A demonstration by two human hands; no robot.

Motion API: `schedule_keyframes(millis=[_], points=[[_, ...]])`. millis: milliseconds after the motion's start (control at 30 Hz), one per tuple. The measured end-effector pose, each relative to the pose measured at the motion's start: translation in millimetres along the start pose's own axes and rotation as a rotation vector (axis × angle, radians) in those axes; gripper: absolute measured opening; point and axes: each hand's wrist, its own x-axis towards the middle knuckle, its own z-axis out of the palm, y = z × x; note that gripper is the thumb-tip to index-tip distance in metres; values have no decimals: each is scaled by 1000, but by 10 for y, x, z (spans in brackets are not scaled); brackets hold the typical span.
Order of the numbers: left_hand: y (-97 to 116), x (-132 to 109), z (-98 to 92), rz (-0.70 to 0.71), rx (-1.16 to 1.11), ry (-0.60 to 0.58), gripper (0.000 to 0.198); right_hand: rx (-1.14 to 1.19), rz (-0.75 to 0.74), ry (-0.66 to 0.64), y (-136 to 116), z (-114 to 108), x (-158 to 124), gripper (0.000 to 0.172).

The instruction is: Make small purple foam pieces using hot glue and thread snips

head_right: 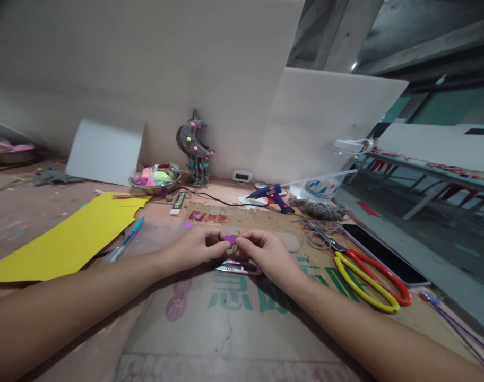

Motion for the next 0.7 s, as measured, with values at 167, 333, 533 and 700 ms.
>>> schedule_keyframes(millis=[167, 333, 533, 700], points=[[8, 2, -14, 6, -6, -45, 30, -17, 4, 25, -6, -4, -10, 30], [17, 6, -27, 0, -55, 28, 31, 48, 28, 21, -21, 4, -31, 32], [-8, 8, 1, -110, -155, 48, 26, -66, -6, 41, -22, -3, -20, 36], [-50, 45, -12, -142, -222, 98, 26, -516, -299, -10, -51, -123, -84, 33]])
